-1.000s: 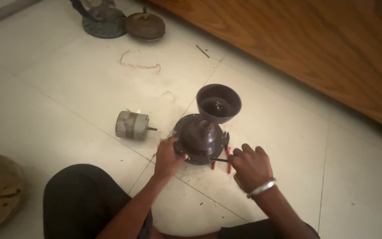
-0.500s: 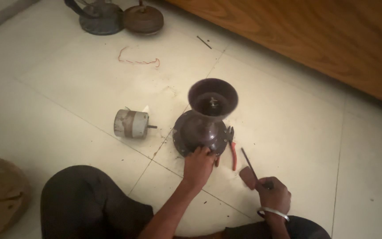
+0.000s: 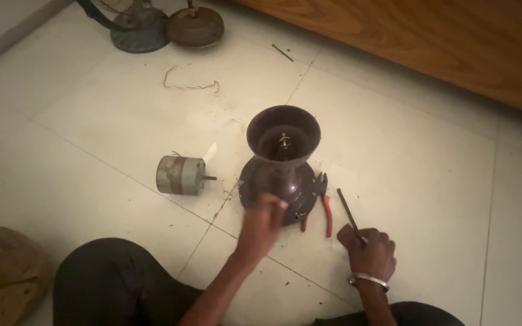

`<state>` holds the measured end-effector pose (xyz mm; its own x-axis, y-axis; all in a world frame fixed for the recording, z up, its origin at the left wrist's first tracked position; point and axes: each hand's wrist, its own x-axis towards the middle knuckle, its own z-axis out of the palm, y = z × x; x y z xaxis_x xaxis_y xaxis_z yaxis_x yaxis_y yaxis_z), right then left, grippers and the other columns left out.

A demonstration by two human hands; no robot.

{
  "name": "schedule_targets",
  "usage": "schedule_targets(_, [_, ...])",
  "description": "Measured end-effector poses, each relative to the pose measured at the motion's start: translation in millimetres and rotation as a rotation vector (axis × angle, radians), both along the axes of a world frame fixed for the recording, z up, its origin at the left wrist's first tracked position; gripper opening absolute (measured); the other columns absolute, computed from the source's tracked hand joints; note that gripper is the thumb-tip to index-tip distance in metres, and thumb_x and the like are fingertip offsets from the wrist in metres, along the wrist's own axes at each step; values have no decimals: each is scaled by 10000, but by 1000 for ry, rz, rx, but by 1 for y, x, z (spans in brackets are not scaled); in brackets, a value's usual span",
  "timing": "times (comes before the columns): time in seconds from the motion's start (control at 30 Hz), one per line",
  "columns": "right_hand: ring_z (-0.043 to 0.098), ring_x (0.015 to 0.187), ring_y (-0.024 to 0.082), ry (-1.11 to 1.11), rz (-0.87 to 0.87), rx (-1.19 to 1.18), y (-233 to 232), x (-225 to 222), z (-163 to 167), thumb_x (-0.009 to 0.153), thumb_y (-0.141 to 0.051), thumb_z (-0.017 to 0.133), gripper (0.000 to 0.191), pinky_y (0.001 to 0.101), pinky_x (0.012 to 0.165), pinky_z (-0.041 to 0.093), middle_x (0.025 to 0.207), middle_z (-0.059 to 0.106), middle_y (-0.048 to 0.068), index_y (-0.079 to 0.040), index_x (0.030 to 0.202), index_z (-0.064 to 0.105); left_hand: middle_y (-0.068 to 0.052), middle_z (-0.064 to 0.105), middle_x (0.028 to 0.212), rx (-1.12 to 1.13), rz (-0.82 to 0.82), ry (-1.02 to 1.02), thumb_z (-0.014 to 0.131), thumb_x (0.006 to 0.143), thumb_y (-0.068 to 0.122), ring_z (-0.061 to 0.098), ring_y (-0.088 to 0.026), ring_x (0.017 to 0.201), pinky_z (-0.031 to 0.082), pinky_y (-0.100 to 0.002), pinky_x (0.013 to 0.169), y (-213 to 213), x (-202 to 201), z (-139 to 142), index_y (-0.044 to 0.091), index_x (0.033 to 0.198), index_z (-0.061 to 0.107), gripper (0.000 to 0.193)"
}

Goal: The person sits on the floor repairing an electric fan. They use pliers to work on a small motor component, set it beside the fan housing, then use a screwdriver to loosen and remove fasteners from the fan base and adjust parts of the housing.

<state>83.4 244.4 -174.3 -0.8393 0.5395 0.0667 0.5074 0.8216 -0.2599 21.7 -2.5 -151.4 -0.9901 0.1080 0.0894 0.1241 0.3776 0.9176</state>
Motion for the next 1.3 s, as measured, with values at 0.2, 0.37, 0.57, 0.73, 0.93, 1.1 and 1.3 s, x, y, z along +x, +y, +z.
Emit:
schedule_targets(0.2, [688, 982, 315, 505, 382, -63, -33, -25, 12, 867, -161, 739, 174, 418, 841, 577, 1036, 745, 133, -101, 1029, 761, -128, 684, 866, 721, 389, -235, 694, 896, 176, 707, -197, 707, 643, -350, 601, -51, -47, 9, -3, 937, 598, 207])
schedule_targets(0.37, [697, 885, 315, 470, 400, -368, -54, -56, 12, 938, -111, 737, 116, 416, 790, 562, 953, 732, 145, -71, 1046, 749, -120, 621, 867, 746, 406, -465, 682, 926, 179, 629, -215, 715, 586, -362, 609, -61, -96, 14, -6, 959, 662, 189])
schedule_targets(0.57, [703, 820, 337, 452, 415, -338, -59, -69, 18, 898, -119, 720, 172, 447, 718, 555, 899, 726, 135, -96, 1060, 773, -224, 658, 965, -325, 143, 208, 663, 934, 205, 656, -402, 898, 525, -497, 786, -47, -111, 20, 56, 1001, 746, 182])
schedule_targets(0.73, [683, 807, 357, 481, 493, -214, -61, -69, 17, 925, -104, 675, 117, 461, 687, 554, 893, 697, 148, -48, 1013, 728, -188, 697, 985, -384, 100, 190, 607, 983, 177, 667, -405, 963, 521, -517, 825, -46, -109, 20, 91, 1062, 749, 185])
schedule_targets(0.93, [671, 796, 371, 434, 521, -131, -60, -70, 13, 940, -122, 663, 92, 476, 653, 551, 880, 685, 150, -30, 936, 663, -169, 713, 1007, -434, 8, 297, 541, 937, 92, 686, -390, 946, 545, -489, 813, -51, -108, 13, 136, 1181, 734, 315])
schedule_targets(1.1, [684, 799, 359, 390, 503, -109, -59, -72, 13, 917, -167, 676, 102, 475, 646, 562, 900, 699, 130, -76, 960, 682, -152, 726, 976, -510, 15, 243, 583, 949, 135, 692, -392, 913, 541, -507, 783, -45, -123, 13, 185, 1112, 749, 238])
schedule_targets(1.3, [714, 828, 331, 223, 404, -111, -57, -78, 25, 913, -201, 660, 121, 476, 666, 572, 933, 745, 54, -188, 1013, 727, -163, 737, 911, -408, -52, 168, 657, 882, 194, 689, -402, 885, 555, -501, 766, -39, -141, 23, 164, 968, 779, 153])
